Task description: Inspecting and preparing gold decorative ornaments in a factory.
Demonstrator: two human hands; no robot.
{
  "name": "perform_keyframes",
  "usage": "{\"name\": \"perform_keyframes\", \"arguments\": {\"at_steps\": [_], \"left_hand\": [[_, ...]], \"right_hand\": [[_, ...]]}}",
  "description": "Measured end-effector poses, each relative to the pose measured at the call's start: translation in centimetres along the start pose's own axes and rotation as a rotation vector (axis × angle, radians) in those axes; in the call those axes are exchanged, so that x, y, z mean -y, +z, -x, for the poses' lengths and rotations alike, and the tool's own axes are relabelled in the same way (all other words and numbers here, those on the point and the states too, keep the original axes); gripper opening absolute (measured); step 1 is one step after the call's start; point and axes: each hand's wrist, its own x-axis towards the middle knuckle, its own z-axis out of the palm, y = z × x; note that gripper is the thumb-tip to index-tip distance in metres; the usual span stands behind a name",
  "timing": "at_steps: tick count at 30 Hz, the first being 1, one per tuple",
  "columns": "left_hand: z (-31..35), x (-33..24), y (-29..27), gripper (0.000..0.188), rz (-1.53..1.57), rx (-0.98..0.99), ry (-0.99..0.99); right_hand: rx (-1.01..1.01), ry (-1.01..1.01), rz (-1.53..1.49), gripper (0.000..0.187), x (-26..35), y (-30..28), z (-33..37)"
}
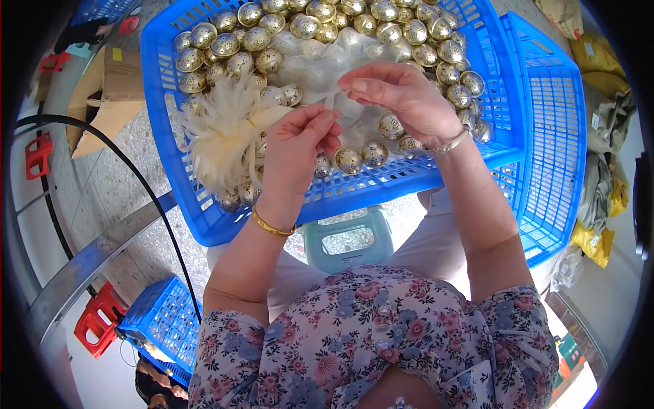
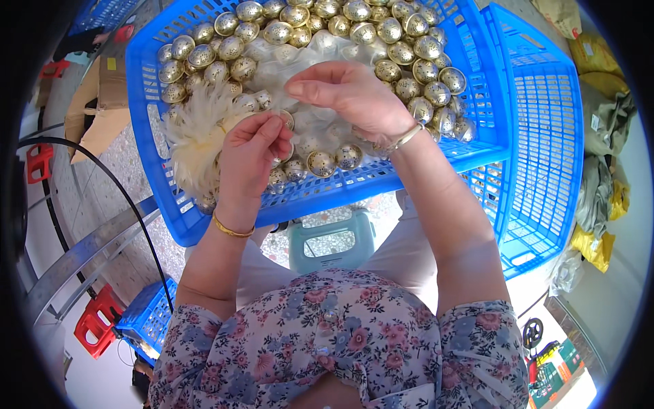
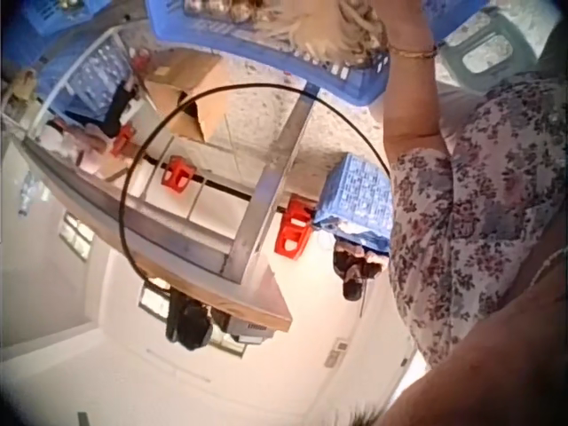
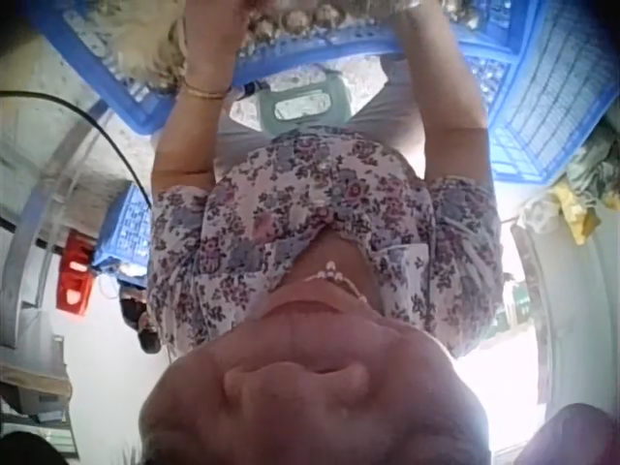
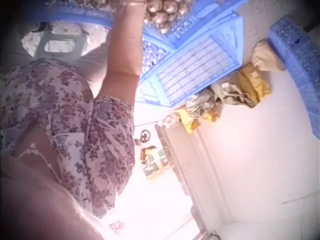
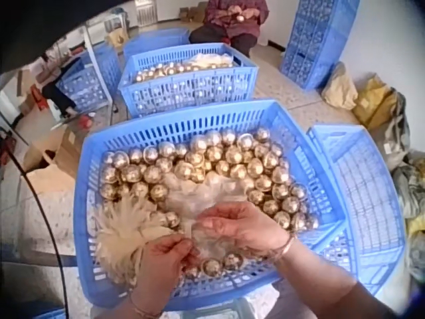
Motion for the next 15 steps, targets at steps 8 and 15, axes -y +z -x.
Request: {"name": "perform_keyframes", "arguments": {"at_steps": [8, 15], "left_hand": [[0.3, 1.0, -0.3, 0.013, 0.316, 0.134, -0.187], [-0.1, 0.5, 1.2, 0.017, -0.045, 0.016, -0.035]], "right_hand": [[0.079, -0.005, 0.078, 0.024, -1.0, 0.7, 0.7], [0.072, -0.086, -0.160, 0.017, -0.8, 0.1, 0.5]]}}
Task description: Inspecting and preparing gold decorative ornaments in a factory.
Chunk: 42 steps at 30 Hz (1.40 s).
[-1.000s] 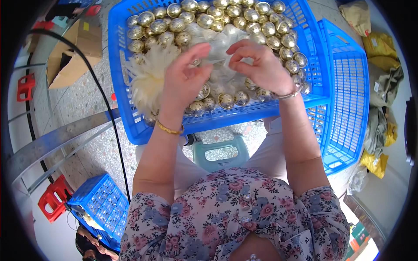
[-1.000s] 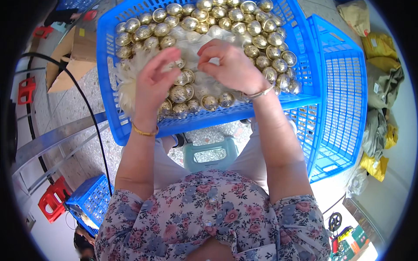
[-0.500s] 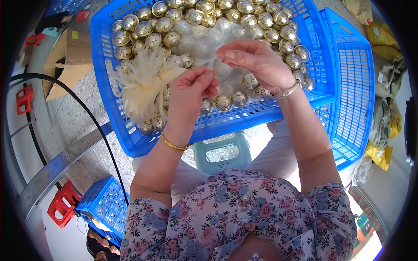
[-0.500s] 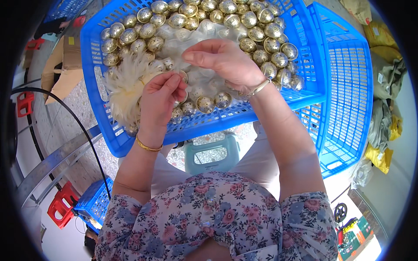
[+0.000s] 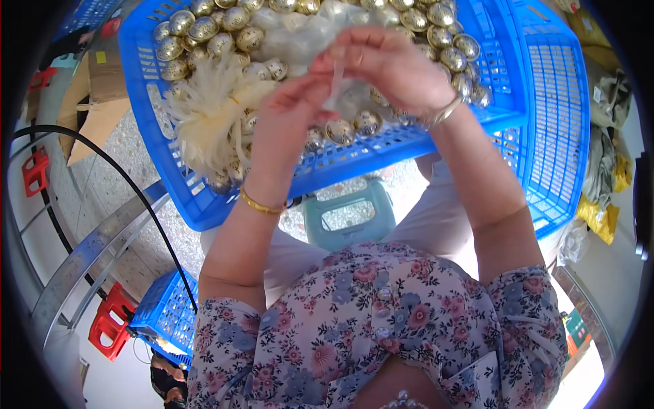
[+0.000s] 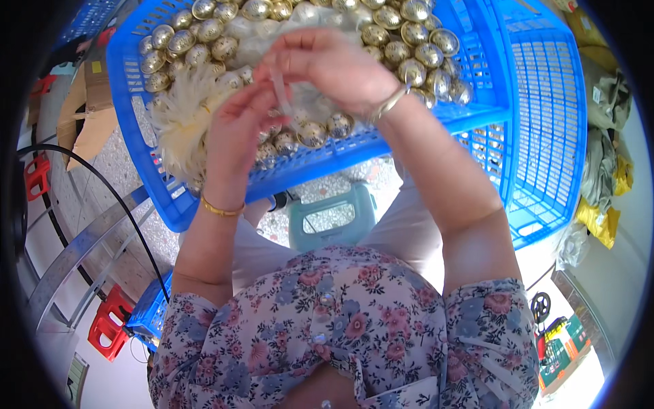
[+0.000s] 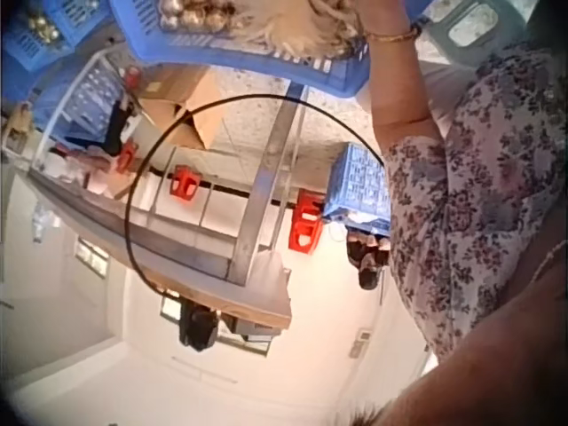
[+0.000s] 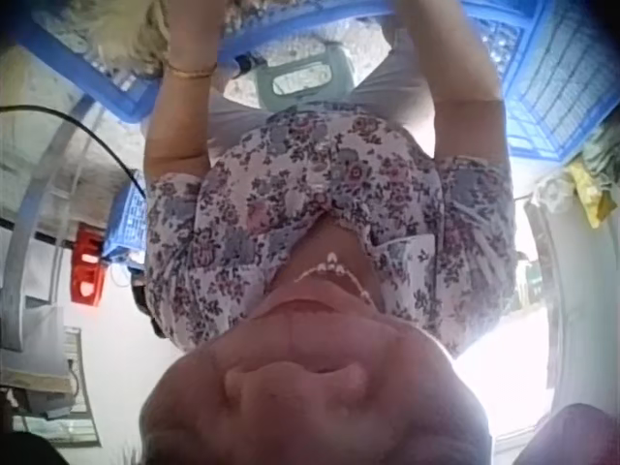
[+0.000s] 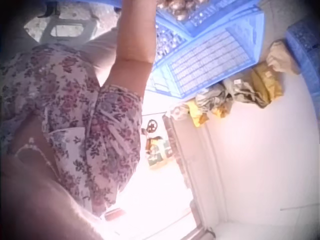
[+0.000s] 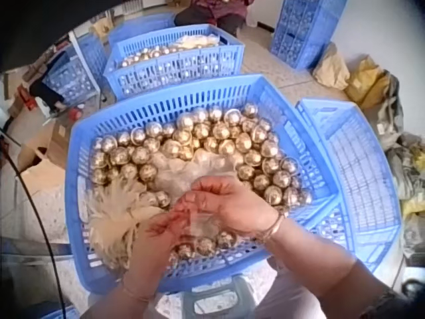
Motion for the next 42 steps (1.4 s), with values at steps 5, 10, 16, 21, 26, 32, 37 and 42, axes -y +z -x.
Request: {"name": "perform_keyframes", "arguments": {"at_steps": [5, 10, 16, 21, 26, 32, 37, 42], "left_hand": [[-2.8, 2.3, -2.5, 0.021, -0.595, -0.024, 0.323], [-2.8, 4.0, 0.2, 0.038, -1.576, 0.612, 0.159], [-5.9, 9.4, -2.4, 0.040, -1.603, 0.895, 0.212], [-6.9, 9.1, -1.9, 0.036, -1.560, 0.931, 0.208], [-6.3, 6.5, -1.7, 0.041, -1.379, 0.716, -0.075], [-5.7, 4.8, -4.1, 0.044, -0.457, 0.287, -0.429], [-2.9, 1.1, -3.5, 0.042, 0.294, 0.122, -0.199], [-0.3, 0.4, -3.1, 0.035, 0.534, 0.022, -0.130]], "right_hand": [[0.055, -0.103, -0.326, 0.016, 2.9, -2.7, -0.4], [-0.114, -0.042, 0.090, 0.014, 4.3, -4.0, 0.1], [-0.185, -0.173, 0.386, 0.017, 4.4, -3.1, -0.2], [-0.178, -0.192, 0.583, 0.013, 4.2, -3.6, 0.1], [-0.094, -0.207, 0.585, 0.011, 3.4, -3.6, -0.3], [-0.066, -0.222, 0.553, 0.011, 3.0, -3.4, -0.6], [-0.015, -0.034, 0.536, 0.011, 3.3, -2.3, -0.5], [0.115, -0.025, 0.542, 0.015, 1.9, -1.4, 0.2]]}}
